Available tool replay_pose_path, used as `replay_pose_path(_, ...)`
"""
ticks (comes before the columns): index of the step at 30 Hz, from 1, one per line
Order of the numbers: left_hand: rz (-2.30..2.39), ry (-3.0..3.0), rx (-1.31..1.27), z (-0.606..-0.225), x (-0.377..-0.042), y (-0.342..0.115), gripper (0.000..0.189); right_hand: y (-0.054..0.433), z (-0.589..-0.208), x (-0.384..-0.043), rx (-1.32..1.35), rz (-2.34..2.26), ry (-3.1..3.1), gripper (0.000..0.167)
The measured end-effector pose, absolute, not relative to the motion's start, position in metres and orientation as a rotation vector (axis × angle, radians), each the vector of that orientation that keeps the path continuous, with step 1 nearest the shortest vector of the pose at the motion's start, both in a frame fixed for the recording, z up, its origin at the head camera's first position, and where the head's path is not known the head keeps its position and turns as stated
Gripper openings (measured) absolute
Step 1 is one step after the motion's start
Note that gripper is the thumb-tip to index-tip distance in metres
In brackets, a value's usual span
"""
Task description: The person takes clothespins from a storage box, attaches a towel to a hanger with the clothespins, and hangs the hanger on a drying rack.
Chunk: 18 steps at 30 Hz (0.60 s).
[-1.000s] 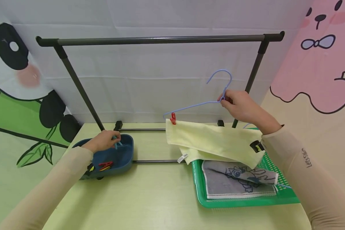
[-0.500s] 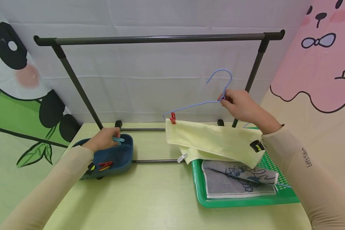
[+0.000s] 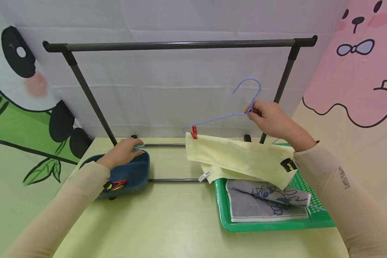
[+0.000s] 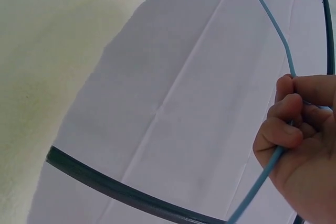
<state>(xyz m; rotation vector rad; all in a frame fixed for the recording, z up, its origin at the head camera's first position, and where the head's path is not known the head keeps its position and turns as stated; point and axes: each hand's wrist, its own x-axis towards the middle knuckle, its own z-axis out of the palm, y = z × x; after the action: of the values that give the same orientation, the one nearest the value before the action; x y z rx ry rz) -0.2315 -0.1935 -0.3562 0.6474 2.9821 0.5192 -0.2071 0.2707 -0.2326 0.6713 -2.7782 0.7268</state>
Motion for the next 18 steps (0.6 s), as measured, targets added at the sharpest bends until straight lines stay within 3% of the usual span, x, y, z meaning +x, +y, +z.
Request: replay_pose_path(18, 0.750, 2.973, 0.777, -0.342, -0.214, -0.151, 0.020, 0.270, -0.233, -0.205, 0.698, 0.722, -2.743, 0.019)
